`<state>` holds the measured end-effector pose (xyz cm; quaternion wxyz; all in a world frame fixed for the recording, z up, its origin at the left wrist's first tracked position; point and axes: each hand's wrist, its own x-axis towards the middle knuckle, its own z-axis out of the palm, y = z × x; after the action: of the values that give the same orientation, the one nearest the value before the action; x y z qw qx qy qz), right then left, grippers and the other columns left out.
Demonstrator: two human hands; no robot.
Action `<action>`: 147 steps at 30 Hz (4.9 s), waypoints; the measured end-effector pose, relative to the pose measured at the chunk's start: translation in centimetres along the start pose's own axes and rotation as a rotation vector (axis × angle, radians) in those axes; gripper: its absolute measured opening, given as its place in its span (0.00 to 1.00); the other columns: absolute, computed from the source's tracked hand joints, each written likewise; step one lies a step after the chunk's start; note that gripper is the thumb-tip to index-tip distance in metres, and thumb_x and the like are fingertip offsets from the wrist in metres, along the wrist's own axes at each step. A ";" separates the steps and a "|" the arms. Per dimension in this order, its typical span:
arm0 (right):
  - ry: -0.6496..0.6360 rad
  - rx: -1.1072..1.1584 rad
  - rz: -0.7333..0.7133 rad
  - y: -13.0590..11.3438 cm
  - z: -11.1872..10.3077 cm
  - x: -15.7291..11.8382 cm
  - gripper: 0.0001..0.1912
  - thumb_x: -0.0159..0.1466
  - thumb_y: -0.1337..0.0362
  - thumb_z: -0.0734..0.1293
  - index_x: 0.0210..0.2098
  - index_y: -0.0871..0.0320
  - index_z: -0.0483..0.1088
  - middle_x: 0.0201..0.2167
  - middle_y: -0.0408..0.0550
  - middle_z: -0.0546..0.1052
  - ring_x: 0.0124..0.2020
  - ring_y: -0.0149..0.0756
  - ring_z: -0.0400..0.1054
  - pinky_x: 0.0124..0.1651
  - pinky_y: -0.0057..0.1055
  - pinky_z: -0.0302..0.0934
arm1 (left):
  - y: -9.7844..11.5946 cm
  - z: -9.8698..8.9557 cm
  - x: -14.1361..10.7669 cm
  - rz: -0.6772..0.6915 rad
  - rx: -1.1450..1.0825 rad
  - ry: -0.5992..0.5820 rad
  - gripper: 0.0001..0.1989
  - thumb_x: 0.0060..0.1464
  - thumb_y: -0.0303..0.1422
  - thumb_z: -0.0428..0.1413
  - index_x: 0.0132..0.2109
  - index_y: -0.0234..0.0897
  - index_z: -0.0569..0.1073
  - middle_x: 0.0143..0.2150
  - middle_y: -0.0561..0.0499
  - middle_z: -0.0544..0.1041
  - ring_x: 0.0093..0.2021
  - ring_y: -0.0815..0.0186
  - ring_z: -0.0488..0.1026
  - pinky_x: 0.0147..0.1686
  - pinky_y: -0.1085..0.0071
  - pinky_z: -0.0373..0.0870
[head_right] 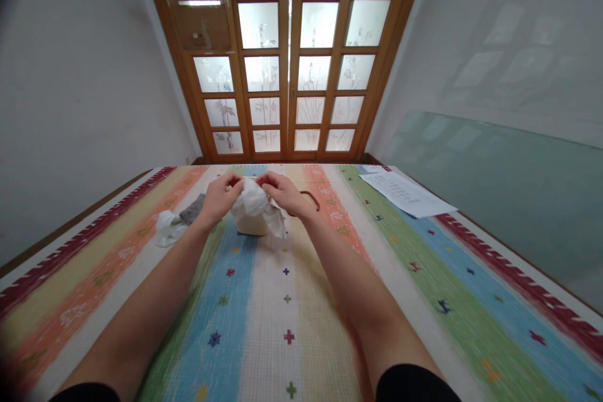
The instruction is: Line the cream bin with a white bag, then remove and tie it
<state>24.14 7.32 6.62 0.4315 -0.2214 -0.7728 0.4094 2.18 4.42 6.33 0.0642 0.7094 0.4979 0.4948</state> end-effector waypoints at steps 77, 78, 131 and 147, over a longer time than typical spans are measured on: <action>0.510 -0.061 0.108 0.0 1.7 -0.3 0.08 0.59 0.57 0.69 0.31 0.55 0.70 0.28 0.42 0.74 0.31 0.35 0.67 0.36 0.33 0.63 | 5.6 -2.7 -1.8 0.295 0.078 -0.131 0.06 0.55 0.25 0.57 0.35 0.40 0.69 0.48 0.48 0.77 0.53 0.56 0.72 0.56 0.58 0.68; 0.499 -0.030 0.121 0.2 1.7 -0.2 0.08 0.58 0.57 0.69 0.31 0.55 0.70 0.28 0.42 0.74 0.31 0.35 0.67 0.36 0.33 0.62 | 5.5 -2.7 -1.7 0.284 0.043 -0.129 0.06 0.55 0.24 0.56 0.34 0.40 0.68 0.49 0.48 0.78 0.53 0.56 0.73 0.56 0.59 0.68; 0.452 -0.773 -0.080 -0.2 2.2 -1.0 0.09 0.67 0.68 0.62 0.34 0.54 0.73 0.36 0.52 0.75 0.41 0.46 0.65 0.45 0.39 0.57 | 4.1 -1.2 -2.0 0.347 -0.017 -0.313 0.07 0.54 0.27 0.59 0.41 0.40 0.78 0.65 0.45 0.72 0.67 0.51 0.66 0.71 0.49 0.58; 0.460 0.133 0.123 -2.1 3.2 -0.4 0.10 0.63 0.57 0.64 0.31 0.56 0.72 0.31 0.44 0.76 0.35 0.36 0.67 0.39 0.31 0.60 | 2.5 -2.3 -1.3 0.066 -0.586 -0.240 0.05 0.54 0.34 0.54 0.37 0.39 0.71 0.74 0.48 0.64 0.69 0.47 0.66 0.65 0.47 0.67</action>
<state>21.70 4.45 7.20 0.5838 -0.3266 -0.6106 0.4239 2.01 1.21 8.12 0.3079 0.7298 0.2996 0.5318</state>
